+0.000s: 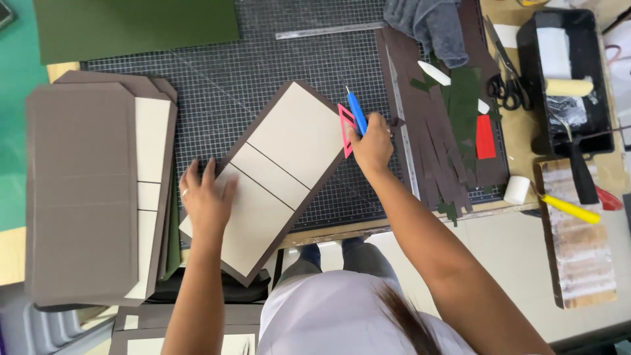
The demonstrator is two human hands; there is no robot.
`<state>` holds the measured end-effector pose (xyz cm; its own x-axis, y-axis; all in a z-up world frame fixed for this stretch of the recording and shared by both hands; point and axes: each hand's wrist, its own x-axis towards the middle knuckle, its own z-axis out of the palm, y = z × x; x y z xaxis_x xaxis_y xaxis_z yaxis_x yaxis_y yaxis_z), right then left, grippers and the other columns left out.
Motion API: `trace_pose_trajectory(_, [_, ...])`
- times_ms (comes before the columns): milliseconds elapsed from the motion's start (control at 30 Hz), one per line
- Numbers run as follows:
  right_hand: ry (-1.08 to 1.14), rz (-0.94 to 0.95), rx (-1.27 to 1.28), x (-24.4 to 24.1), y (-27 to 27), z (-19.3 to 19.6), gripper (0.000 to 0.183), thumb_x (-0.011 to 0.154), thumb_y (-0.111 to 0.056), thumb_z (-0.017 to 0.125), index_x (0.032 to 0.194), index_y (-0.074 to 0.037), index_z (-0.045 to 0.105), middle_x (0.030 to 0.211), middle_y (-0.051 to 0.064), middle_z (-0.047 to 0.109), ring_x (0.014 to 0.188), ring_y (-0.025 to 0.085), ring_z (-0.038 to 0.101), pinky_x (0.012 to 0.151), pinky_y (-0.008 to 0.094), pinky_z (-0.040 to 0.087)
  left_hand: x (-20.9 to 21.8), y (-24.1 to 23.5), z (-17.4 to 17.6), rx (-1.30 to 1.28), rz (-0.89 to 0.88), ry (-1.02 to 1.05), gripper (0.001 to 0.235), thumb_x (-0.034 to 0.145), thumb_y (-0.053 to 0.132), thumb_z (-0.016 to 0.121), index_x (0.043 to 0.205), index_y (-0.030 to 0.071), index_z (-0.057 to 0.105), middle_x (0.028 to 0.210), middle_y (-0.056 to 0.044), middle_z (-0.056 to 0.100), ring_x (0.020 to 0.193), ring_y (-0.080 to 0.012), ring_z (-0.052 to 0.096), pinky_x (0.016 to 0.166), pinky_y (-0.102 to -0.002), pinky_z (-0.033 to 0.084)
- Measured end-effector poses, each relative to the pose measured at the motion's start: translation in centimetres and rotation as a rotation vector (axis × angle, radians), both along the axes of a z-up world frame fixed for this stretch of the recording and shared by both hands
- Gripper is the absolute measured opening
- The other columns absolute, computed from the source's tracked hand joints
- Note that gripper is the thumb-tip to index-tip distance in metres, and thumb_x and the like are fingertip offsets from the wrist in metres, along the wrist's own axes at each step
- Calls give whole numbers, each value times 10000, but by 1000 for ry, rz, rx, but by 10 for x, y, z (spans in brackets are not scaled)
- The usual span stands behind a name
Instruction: Trimming the edges of cardboard covers using a utility knife and a metal ruler on a cutting mat.
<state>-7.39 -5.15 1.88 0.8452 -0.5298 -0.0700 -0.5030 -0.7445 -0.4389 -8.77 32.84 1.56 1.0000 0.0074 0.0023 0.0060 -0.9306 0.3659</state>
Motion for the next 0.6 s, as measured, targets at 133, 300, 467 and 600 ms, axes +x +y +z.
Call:
trace_pose_trajectory(133, [-14, 38, 17, 22, 6, 3, 362, 898, -209, 752, 1186, -122, 551, 1048, 62, 645, 1033, 318, 692, 802, 551, 605, -65, 43, 7, -21, -42, -185, 628, 866, 544, 801, 1386, 210, 691, 1405, -130, 588, 1311, -387, 550, 1076, -529, 484])
trace_pose_trajectory(300, [38, -28, 153, 43, -12, 19, 297, 973, -108, 707, 1168, -121, 483, 1040, 89, 711, 864, 316, 742, 671, 487, 622, -146, 27, 64, -482, 274, -22, 507, 945, 248, 705, 1421, 133, 574, 1479, -216, 469, 1444, -324, 380, 1083, -524, 378])
trace_pose_trajectory(467, [-25, -137, 318, 32, -24, 41, 296, 992, -111, 691, 1185, -108, 466, 938, 96, 662, 780, 284, 722, 669, 448, 634, -162, -1, 92, -1207, 937, 212, 769, 901, 129, 652, 1580, 93, 291, 1475, -120, 435, 1253, -207, 545, 1044, -390, 502])
trace_pose_trajectory(600, [-162, -247, 567, 1, -35, 43, 286, 952, -62, 683, 1126, -117, 462, 980, 41, 673, 850, 200, 725, 758, 368, 648, -161, -3, 90, -1282, 1097, 345, 616, 926, 253, 668, 1439, 179, 334, 1159, -57, 550, 991, -139, 515, 856, -368, 453])
